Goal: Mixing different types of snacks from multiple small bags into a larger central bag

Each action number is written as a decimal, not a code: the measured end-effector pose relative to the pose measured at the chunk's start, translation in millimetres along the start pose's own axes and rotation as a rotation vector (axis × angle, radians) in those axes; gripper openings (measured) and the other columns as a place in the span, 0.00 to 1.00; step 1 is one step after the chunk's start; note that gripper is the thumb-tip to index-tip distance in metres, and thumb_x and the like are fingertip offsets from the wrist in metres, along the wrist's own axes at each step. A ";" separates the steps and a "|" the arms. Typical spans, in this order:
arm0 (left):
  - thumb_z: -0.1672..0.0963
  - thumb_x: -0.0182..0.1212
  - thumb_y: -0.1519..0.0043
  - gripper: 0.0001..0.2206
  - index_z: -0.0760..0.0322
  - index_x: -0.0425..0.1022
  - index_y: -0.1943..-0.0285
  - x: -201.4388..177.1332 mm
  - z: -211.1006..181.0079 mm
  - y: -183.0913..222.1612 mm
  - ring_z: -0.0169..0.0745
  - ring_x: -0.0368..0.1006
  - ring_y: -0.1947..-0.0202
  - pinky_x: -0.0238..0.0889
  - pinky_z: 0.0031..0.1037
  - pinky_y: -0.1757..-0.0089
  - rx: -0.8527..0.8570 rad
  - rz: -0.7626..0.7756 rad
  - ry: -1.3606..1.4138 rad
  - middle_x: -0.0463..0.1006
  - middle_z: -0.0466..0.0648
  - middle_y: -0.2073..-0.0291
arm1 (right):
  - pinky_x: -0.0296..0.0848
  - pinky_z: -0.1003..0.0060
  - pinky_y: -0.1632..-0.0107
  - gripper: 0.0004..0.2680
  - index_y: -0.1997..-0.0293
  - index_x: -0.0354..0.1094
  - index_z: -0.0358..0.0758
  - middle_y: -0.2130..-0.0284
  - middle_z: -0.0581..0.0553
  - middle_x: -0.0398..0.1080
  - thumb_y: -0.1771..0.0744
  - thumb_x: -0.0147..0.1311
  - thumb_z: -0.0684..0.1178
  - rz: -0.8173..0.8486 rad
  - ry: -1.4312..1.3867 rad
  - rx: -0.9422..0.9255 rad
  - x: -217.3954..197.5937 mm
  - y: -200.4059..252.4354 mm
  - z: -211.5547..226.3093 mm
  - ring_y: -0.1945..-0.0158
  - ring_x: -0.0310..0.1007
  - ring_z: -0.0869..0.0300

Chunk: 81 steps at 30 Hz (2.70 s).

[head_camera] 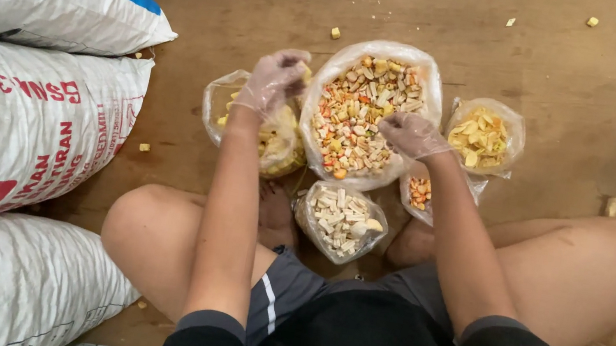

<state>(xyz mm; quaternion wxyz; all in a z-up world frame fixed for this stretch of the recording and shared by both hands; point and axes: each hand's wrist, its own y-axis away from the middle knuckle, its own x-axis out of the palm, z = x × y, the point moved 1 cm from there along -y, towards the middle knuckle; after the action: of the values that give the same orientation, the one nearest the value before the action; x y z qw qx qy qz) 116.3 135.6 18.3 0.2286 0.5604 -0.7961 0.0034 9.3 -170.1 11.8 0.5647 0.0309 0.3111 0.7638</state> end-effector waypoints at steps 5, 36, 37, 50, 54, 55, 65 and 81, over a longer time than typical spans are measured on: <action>0.45 0.62 0.45 0.12 0.34 0.83 0.55 6.3 -83.1 56.4 0.52 0.78 0.49 0.73 0.42 0.49 -0.270 -0.385 -1.324 0.84 0.42 0.57 | 0.77 0.50 0.45 0.20 0.39 0.71 0.46 0.53 0.32 0.76 0.36 0.65 0.56 -0.192 0.647 -0.107 27.8 -53.3 -69.8 0.46 0.77 0.43; 0.54 0.49 0.38 0.14 0.61 0.83 0.56 70.5 161.6 14.9 0.55 0.82 0.53 0.75 0.49 0.53 -0.168 0.056 -1.703 0.84 0.53 0.64 | 0.80 0.46 0.51 0.08 0.52 0.71 0.41 0.51 0.34 0.69 0.35 0.52 0.44 -0.479 0.674 -0.485 78.0 -68.0 -45.5 0.52 0.77 0.36; 0.55 0.47 0.36 0.15 0.58 0.84 0.59 66.6 178.2 -0.3 0.52 0.82 0.53 0.75 0.45 0.53 -0.122 0.005 -1.740 0.85 0.51 0.64 | 0.79 0.50 0.47 0.09 0.49 0.70 0.44 0.48 0.37 0.68 0.33 0.51 0.46 -0.390 0.724 -0.479 81.2 -53.1 -24.9 0.47 0.75 0.39; 0.59 0.43 0.36 0.15 0.59 0.82 0.62 56.4 206.2 -3.8 0.50 0.84 0.58 0.76 0.42 0.59 0.052 -0.055 -1.799 0.84 0.47 0.69 | 0.78 0.53 0.58 0.04 0.63 0.70 0.44 0.67 0.41 0.71 0.34 0.49 0.47 -0.353 0.884 -0.377 103.9 -85.8 -38.9 0.58 0.78 0.45; 0.58 0.43 0.36 0.16 0.57 0.81 0.69 68.3 172.9 8.0 0.50 0.84 0.61 0.77 0.43 0.62 0.035 -0.083 -1.764 0.84 0.47 0.73 | 0.78 0.53 0.62 0.05 0.68 0.70 0.43 0.73 0.42 0.72 0.34 0.49 0.47 -0.372 0.914 -0.340 102.9 -103.2 -56.0 0.63 0.79 0.46; 0.58 0.46 0.36 0.14 0.61 0.82 0.64 77.4 151.1 25.7 0.53 0.83 0.57 0.76 0.43 0.58 -0.066 -0.035 -1.703 0.84 0.51 0.69 | 0.78 0.53 0.64 0.06 0.71 0.70 0.42 0.77 0.42 0.72 0.35 0.49 0.47 -0.380 0.928 -0.323 102.7 -106.8 -61.8 0.65 0.80 0.46; 0.53 0.50 0.39 0.16 0.67 0.83 0.60 76.1 87.5 17.8 0.59 0.80 0.50 0.75 0.49 0.54 -0.292 0.011 -1.437 0.84 0.59 0.62 | 0.78 0.51 0.51 0.07 0.60 0.79 0.48 0.66 0.42 0.79 0.36 0.59 0.54 -0.327 0.611 -0.223 90.5 -109.2 -84.3 0.53 0.79 0.46; 0.60 0.48 0.36 0.12 0.62 0.80 0.61 79.4 119.3 29.3 0.52 0.83 0.57 0.77 0.42 0.57 0.099 -0.064 -1.614 0.85 0.51 0.68 | 0.81 0.52 0.56 0.06 0.63 0.74 0.42 0.71 0.39 0.75 0.35 0.51 0.47 -0.340 0.925 -0.357 118.4 -133.5 -84.1 0.60 0.80 0.43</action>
<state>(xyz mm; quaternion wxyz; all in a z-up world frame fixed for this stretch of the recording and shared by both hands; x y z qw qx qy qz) 25.9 44.6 -52.0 -0.4415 0.4220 -0.6982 -0.3736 45.8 -80.2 -160.0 0.4809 -0.4573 0.3934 0.6363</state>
